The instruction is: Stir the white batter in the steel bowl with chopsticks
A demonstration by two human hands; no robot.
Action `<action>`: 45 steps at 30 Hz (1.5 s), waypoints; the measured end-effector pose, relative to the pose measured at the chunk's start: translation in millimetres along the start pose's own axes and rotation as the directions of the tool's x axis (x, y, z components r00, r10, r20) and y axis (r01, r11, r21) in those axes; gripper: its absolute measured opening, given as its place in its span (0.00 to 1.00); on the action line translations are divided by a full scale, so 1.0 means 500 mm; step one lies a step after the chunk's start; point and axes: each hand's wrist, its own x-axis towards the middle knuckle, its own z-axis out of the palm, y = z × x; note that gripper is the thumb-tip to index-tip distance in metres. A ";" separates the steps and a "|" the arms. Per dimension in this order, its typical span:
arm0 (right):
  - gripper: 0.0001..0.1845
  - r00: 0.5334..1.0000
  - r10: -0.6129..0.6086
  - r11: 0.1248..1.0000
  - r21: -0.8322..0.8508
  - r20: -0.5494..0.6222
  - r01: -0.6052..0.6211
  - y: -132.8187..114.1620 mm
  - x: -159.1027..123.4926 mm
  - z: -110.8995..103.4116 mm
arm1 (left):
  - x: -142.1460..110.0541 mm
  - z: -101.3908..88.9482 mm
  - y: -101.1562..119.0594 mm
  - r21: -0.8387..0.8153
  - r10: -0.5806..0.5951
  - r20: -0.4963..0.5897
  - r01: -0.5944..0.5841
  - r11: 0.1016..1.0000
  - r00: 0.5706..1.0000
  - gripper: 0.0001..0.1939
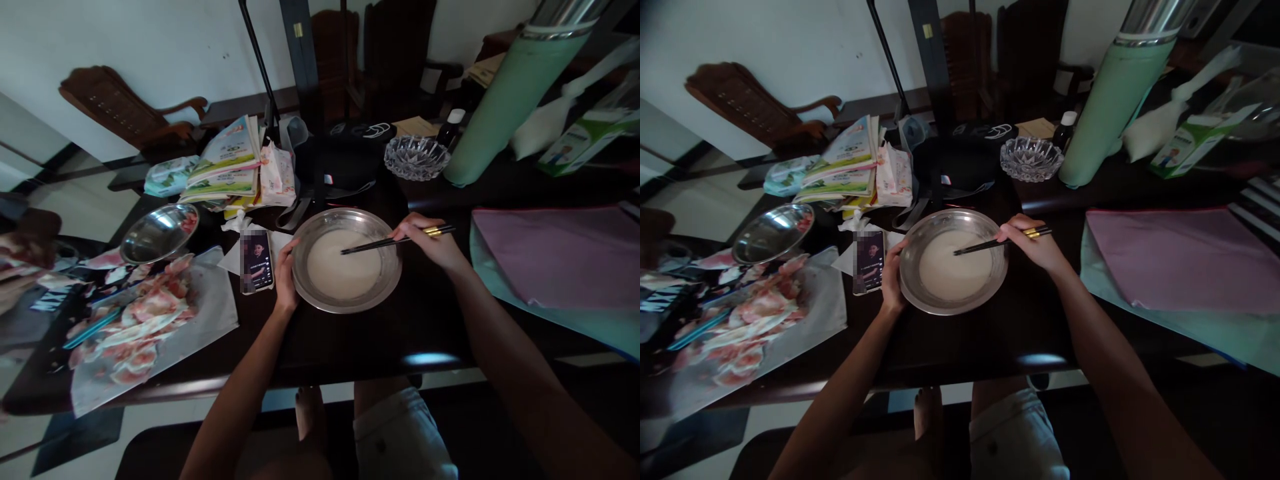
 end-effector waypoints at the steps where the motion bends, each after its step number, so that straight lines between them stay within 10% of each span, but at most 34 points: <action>1: 0.24 1.000 0.013 1.000 0.023 -0.018 -0.012 -0.001 -0.001 -0.001 | 0.000 0.000 0.000 0.005 0.003 0.004 -0.003 1.000 1.000 0.23; 7: 0.22 0.986 -0.021 1.000 0.020 0.167 0.018 -0.004 -0.002 0.006 | -0.001 0.001 -0.001 0.013 0.018 -0.013 -0.018 1.000 1.000 0.22; 13: 0.25 1.000 0.019 1.000 0.022 -0.012 -0.019 -0.004 -0.001 -0.005 | -0.001 0.002 0.000 0.003 -0.010 -0.018 0.010 1.000 1.000 0.22; 19: 0.21 0.986 -0.018 1.000 0.020 0.164 0.015 -0.006 -0.002 0.007 | 0.000 0.002 0.000 0.000 -0.001 -0.007 0.001 1.000 1.000 0.21; 25: 0.25 0.999 0.032 0.999 0.019 -0.031 -0.032 -0.002 -0.001 -0.006 | -0.001 0.006 0.004 0.003 -0.003 -0.031 0.003 1.000 1.000 0.20; 31: 0.22 0.991 -0.022 1.000 -0.006 0.135 0.023 -0.007 -0.001 0.006 | -0.002 0.004 0.004 0.012 -0.010 -0.017 0.010 1.000 1.000 0.21; 36: 0.25 0.999 0.012 0.999 0.036 -0.053 -0.010 -0.002 -0.001 -0.006 | -0.002 0.004 0.004 0.028 -0.010 -0.019 0.010 1.000 1.000 0.21; 45: 0.21 0.988 -0.010 1.000 -0.014 0.155 0.012 -0.014 -0.002 0.005 | -0.002 0.006 0.006 0.036 0.003 -0.022 -0.002 0.999 1.000 0.21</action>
